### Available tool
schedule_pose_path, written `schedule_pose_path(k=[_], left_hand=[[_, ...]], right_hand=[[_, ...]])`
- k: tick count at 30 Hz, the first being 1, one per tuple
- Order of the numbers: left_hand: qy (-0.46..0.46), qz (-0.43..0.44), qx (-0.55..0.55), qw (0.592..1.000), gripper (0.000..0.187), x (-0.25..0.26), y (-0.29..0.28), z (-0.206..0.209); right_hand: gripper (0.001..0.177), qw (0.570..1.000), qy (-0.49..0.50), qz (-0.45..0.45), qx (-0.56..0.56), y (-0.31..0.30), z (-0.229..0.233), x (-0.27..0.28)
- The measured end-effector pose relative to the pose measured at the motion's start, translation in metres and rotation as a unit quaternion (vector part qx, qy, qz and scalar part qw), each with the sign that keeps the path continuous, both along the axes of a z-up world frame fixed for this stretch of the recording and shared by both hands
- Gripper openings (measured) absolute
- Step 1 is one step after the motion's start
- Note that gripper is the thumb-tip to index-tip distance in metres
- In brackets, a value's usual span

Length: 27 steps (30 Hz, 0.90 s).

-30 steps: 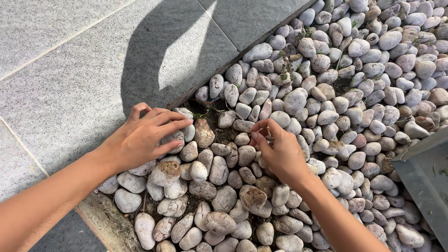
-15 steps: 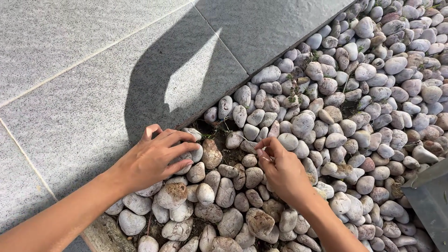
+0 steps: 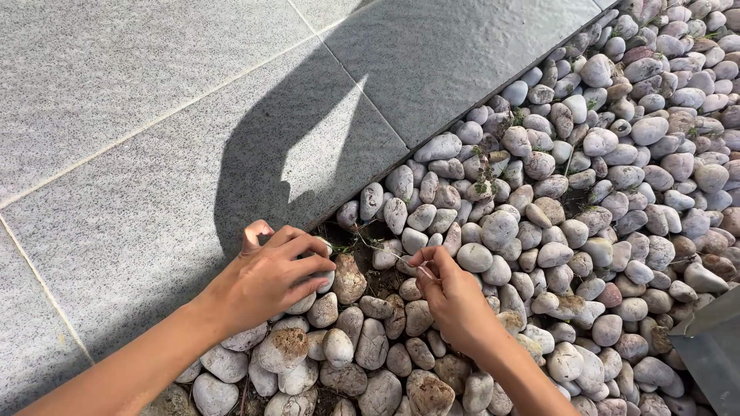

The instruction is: Picking out weeds growing between decorative white stones.

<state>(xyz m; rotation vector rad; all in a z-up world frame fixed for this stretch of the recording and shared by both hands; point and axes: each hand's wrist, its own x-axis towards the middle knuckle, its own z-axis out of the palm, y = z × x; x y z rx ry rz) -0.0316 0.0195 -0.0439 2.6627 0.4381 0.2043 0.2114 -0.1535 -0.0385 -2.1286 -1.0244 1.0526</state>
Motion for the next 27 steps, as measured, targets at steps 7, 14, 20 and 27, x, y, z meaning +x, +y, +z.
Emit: schedule_pose_path(k=[7, 14, 20, 27], left_hand=[[-0.035, 0.033, 0.068, 0.997, 0.021, 0.024, 0.0, 0.009], [0.056, -0.041, 0.066, 0.995, 0.025, 0.045, 0.018, 0.006], [0.089, -0.099, 0.048, 0.99, 0.027, 0.06, 0.029, 0.009], [0.224, -0.168, 0.09, 0.956, 0.024, 0.08, 0.035, 0.017]], right_hand=[[0.026, 0.995, -0.031, 0.002, -0.091, 0.024, 0.02, -0.012], [0.032, 0.985, 0.141, 0.094, 0.001, 0.028, -0.005, -0.018], [0.027, 0.993, 0.102, 0.051, 0.004, 0.029, -0.004, -0.02], [0.027, 0.998, 0.032, 0.047, 0.014, 0.022, -0.009, -0.01]])
